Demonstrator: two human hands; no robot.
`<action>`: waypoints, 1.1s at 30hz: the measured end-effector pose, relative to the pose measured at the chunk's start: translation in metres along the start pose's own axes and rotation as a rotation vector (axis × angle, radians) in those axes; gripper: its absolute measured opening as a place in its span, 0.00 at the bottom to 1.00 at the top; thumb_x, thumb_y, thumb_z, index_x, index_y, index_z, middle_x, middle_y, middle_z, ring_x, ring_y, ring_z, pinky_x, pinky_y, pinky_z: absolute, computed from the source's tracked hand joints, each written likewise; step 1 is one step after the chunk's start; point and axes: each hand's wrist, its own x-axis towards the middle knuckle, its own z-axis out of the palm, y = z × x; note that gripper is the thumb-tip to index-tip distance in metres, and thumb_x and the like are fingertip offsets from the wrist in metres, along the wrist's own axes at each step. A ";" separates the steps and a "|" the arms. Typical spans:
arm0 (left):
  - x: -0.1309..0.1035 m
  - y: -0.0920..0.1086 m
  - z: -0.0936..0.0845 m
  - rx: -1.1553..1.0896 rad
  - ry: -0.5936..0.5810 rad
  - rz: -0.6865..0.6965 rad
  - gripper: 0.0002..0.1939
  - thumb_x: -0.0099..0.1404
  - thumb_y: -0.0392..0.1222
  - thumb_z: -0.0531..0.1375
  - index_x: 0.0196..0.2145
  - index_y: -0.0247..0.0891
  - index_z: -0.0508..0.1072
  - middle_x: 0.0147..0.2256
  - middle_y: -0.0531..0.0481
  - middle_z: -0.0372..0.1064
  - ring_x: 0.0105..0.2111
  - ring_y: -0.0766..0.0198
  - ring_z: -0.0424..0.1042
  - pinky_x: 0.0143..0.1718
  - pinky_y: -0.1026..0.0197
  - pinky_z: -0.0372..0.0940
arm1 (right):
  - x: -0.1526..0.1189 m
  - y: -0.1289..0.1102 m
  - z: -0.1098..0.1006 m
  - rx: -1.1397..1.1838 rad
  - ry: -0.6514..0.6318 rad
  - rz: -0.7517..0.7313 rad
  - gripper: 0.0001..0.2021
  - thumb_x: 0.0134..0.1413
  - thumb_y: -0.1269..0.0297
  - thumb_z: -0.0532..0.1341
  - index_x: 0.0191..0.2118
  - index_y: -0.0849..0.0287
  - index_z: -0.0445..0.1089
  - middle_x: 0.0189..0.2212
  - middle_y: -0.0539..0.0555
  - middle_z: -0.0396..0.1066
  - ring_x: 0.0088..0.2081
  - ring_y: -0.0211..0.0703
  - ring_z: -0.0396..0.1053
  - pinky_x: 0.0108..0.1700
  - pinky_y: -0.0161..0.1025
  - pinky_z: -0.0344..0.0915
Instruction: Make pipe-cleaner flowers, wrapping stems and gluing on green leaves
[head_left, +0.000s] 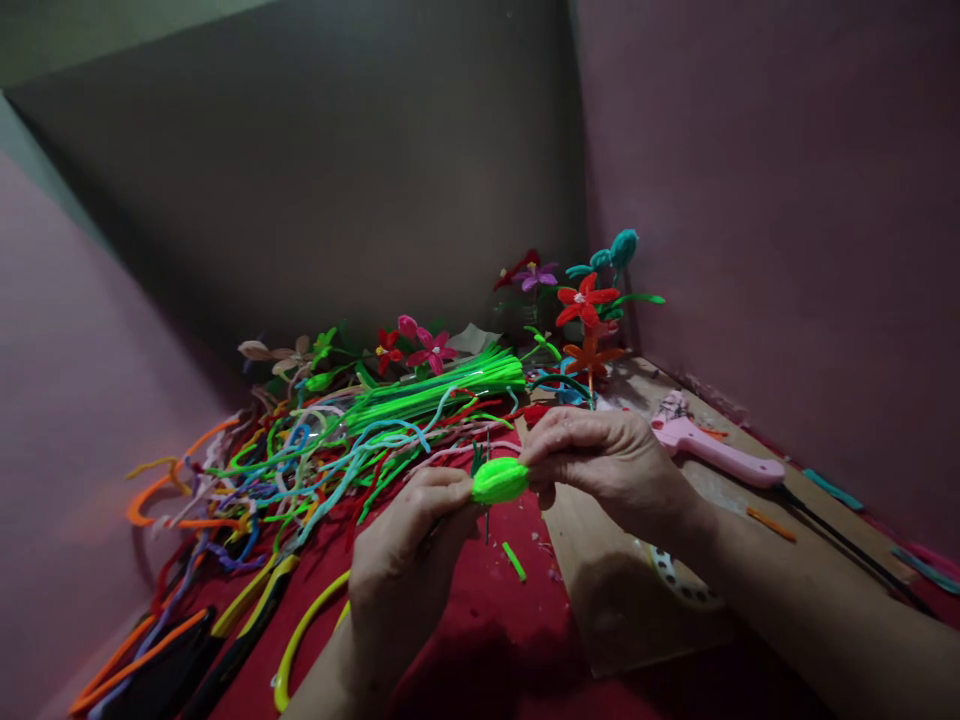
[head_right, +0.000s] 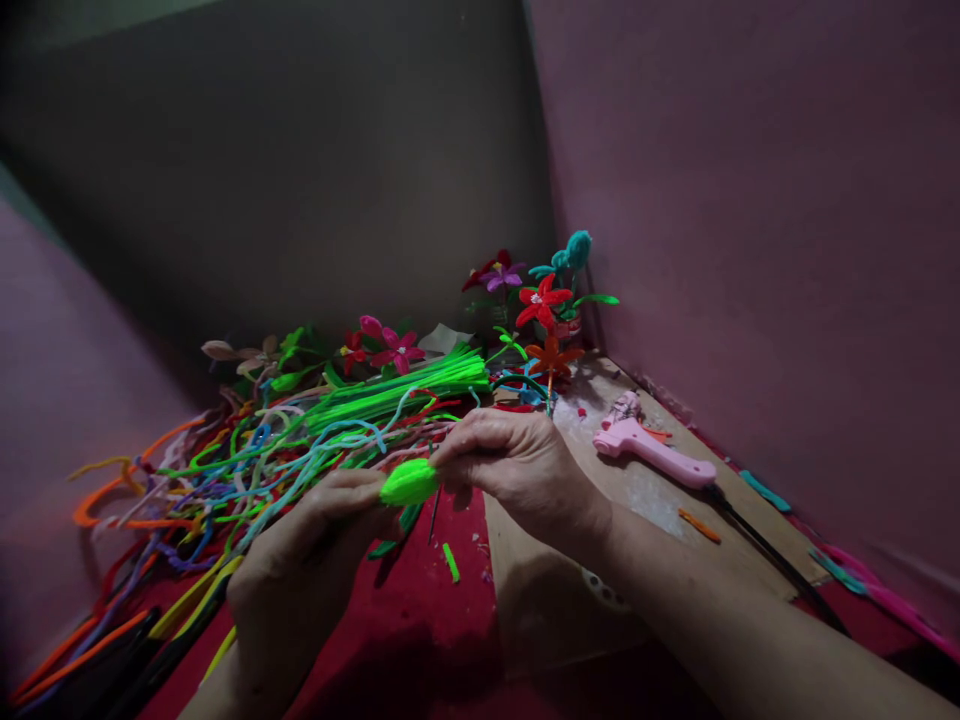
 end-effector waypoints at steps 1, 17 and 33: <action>0.000 0.001 0.000 0.014 0.005 -0.001 0.15 0.57 0.24 0.59 0.37 0.43 0.69 0.32 0.56 0.69 0.25 0.73 0.69 0.25 0.69 0.66 | 0.000 0.000 0.000 0.003 0.003 0.002 0.02 0.46 0.72 0.66 0.28 0.59 0.77 0.25 0.50 0.69 0.23 0.34 0.67 0.26 0.35 0.68; -0.006 0.004 -0.005 -0.059 -0.008 0.039 0.22 0.58 0.21 0.56 0.44 0.45 0.69 0.39 0.51 0.68 0.28 0.70 0.72 0.27 0.67 0.70 | -0.001 -0.006 -0.001 -0.012 -0.051 -0.041 0.03 0.48 0.70 0.65 0.29 0.60 0.77 0.26 0.52 0.69 0.25 0.36 0.69 0.27 0.36 0.70; 0.005 0.012 -0.007 0.313 -0.013 0.251 0.16 0.58 0.25 0.57 0.41 0.42 0.70 0.33 0.49 0.74 0.31 0.68 0.73 0.28 0.70 0.67 | 0.000 -0.006 -0.006 -0.020 -0.110 0.071 0.04 0.47 0.67 0.66 0.30 0.62 0.75 0.31 0.54 0.69 0.29 0.37 0.69 0.30 0.36 0.69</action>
